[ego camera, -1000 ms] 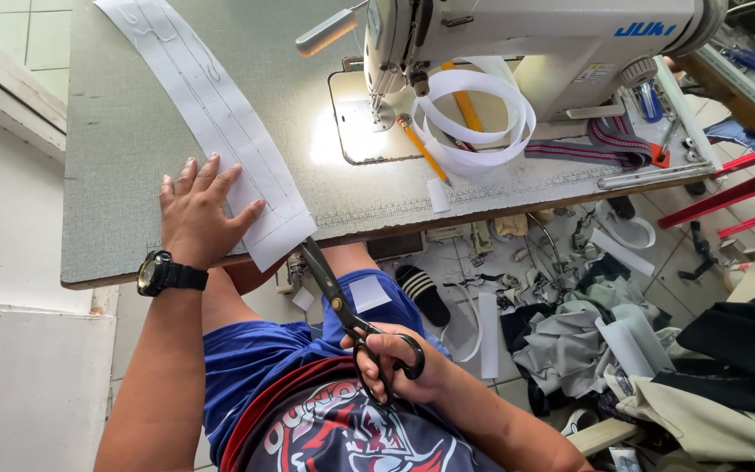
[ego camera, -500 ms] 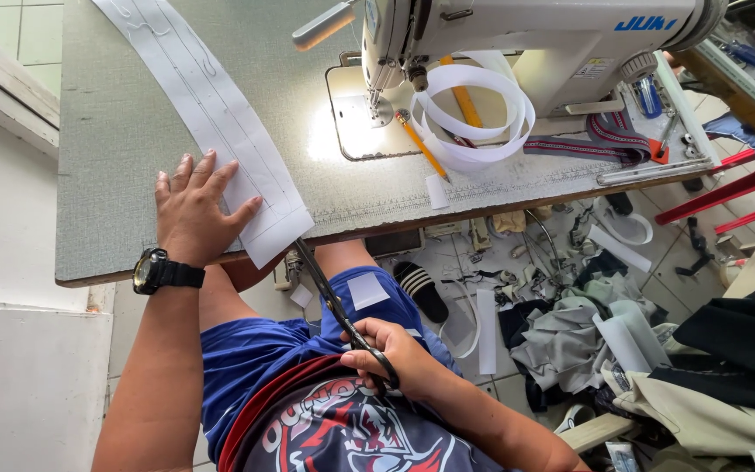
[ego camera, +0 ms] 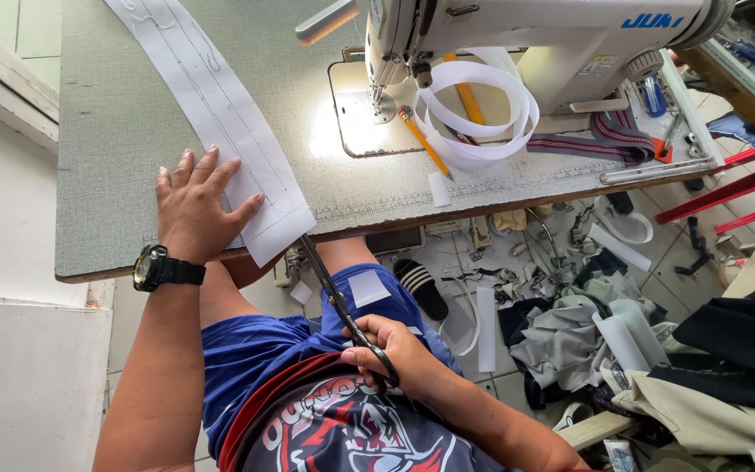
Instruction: The person marks a small piece of white paper with a pencil, then uses scissors to cut a long strip of paper along a drawn line. The person continues cutting the paper into smaller sections while seated at a work table.
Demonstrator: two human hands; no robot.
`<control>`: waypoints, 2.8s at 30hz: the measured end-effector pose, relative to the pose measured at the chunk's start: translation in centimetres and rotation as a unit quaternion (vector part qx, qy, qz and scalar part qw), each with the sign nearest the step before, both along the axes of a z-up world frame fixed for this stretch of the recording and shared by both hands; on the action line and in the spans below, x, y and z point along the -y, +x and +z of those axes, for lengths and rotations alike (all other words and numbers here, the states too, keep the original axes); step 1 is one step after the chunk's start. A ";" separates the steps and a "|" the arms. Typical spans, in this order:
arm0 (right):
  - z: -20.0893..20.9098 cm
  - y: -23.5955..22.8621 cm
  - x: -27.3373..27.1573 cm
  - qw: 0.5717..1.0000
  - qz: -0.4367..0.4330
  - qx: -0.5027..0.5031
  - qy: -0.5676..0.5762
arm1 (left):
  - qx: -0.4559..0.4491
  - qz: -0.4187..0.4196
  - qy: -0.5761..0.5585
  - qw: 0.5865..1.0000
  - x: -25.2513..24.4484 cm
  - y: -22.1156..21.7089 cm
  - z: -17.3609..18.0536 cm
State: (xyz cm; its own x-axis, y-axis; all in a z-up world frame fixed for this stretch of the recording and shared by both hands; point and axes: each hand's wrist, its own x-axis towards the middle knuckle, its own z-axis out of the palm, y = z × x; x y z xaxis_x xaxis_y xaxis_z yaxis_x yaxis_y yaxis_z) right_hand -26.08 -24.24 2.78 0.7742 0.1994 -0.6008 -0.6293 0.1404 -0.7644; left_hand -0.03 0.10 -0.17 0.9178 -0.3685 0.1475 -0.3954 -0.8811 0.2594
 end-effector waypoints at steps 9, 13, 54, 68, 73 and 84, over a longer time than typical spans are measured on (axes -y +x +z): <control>0.6 0.1 0.1 1.000 0.011 -0.005 -0.004 | -0.010 0.000 -0.003 1.000 0.1 0.0 0.3; 0.5 0.1 0.2 1.000 0.011 -0.006 0.005 | -0.009 0.000 -0.003 1.000 0.1 -0.1 0.2; 0.2 0.2 0.1 1.000 0.012 0.008 -0.007 | -0.006 -0.006 0.004 1.000 0.0 0.0 0.1; -0.2 0.2 0.2 1.000 0.011 0.002 -0.003 | -0.011 -0.002 0.002 1.000 0.4 0.2 0.5; -0.4 0.0 -0.3 0.998 -0.009 0.008 -0.065 | 0.001 -0.028 -0.018 0.999 -0.3 0.0 0.4; -1.1 -0.1 0.2 0.991 0.038 0.044 -0.123 | 0.012 -0.030 -0.035 0.999 -0.4 -0.1 -0.2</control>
State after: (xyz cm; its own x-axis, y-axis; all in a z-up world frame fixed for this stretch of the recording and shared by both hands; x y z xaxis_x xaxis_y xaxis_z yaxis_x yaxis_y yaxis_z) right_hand -26.13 -24.44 1.70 0.8143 0.1155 -0.5688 -0.5597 -0.1032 -0.8223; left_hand -0.09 0.54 -0.41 0.8908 -0.4101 0.1959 -0.4529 -0.8364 0.3087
